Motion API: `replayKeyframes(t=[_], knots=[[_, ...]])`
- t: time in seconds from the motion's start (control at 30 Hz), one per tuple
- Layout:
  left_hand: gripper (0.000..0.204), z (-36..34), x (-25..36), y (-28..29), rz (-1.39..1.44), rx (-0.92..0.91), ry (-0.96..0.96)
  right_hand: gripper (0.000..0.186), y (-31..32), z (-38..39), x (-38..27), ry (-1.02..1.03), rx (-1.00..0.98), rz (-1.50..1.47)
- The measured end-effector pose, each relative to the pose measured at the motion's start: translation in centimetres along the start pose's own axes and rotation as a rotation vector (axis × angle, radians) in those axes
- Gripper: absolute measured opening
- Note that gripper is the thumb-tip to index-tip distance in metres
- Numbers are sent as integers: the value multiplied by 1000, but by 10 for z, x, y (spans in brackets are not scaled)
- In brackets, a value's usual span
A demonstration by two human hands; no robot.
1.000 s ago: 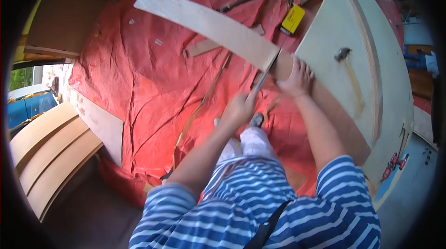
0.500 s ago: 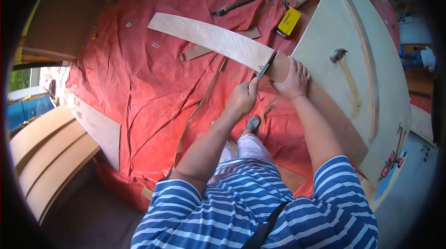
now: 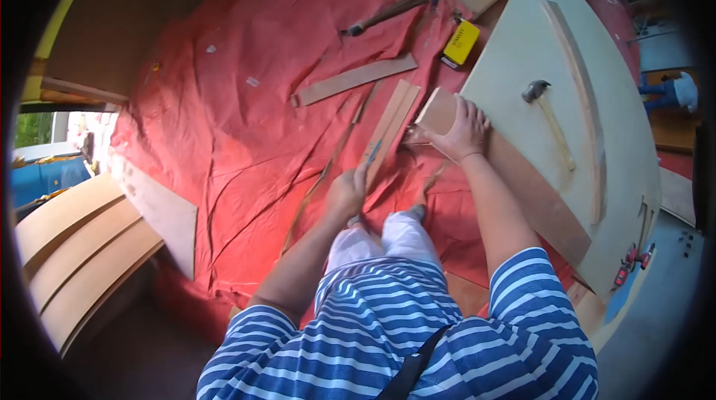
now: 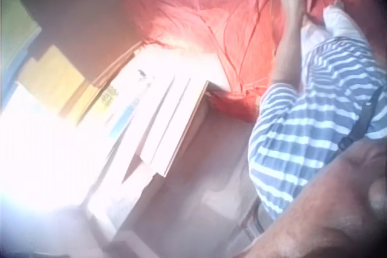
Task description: The person cuts a wooden board using a hand saw, aligns it on the workbench, and hammers nails into the board using a hammer.
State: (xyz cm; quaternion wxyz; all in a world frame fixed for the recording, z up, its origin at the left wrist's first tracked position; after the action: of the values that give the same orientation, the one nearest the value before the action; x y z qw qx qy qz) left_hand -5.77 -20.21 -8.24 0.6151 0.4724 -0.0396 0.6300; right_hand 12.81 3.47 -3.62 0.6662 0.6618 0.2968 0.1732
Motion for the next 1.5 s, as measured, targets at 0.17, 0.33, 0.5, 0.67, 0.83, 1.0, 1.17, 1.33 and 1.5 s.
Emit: replayKeyframes(t=[0.17,0.33,0.5,0.67,0.83,1.0,1.17,1.33,1.5], knots=[[58,-16,-38,87,-217,196,111,108,2,-9,8,-12,1,7],[49,-26,116,152,-70,417,-338,117,-3,-6,12,-48,-92,26],[38,2,254,93,-222,304,-574,100,2,1,30,75,167,-235],[36,5,325,-42,-412,198,-785,55,114,54,76,-117,130,-1224],[32,-16,383,-179,-539,177,-1156,45,314,111,95,381,370,-1836],[30,-55,434,-275,-715,223,-1105,59,396,136,137,776,531,-1756],[41,-96,481,-327,-883,306,-724,60,401,151,188,703,540,-1742],[47,-143,500,-334,-894,341,-552,62,406,162,225,635,689,-1677],[48,-162,501,-333,-928,364,-422,65,403,167,259,868,1241,-1455]])
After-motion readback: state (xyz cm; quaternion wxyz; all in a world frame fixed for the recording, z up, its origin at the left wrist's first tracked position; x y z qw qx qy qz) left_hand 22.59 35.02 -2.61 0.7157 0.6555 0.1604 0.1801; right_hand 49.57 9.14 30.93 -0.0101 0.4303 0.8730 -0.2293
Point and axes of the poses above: each hand's wrist, its own z-axis away from the middle knuckle, its own y-axis out of the back of the hand, x = y × z, the point moved 5 cm from there along -z, towards the middle knuckle, and after that the axes turned 12 degrees about y, right-handed, at the moved point
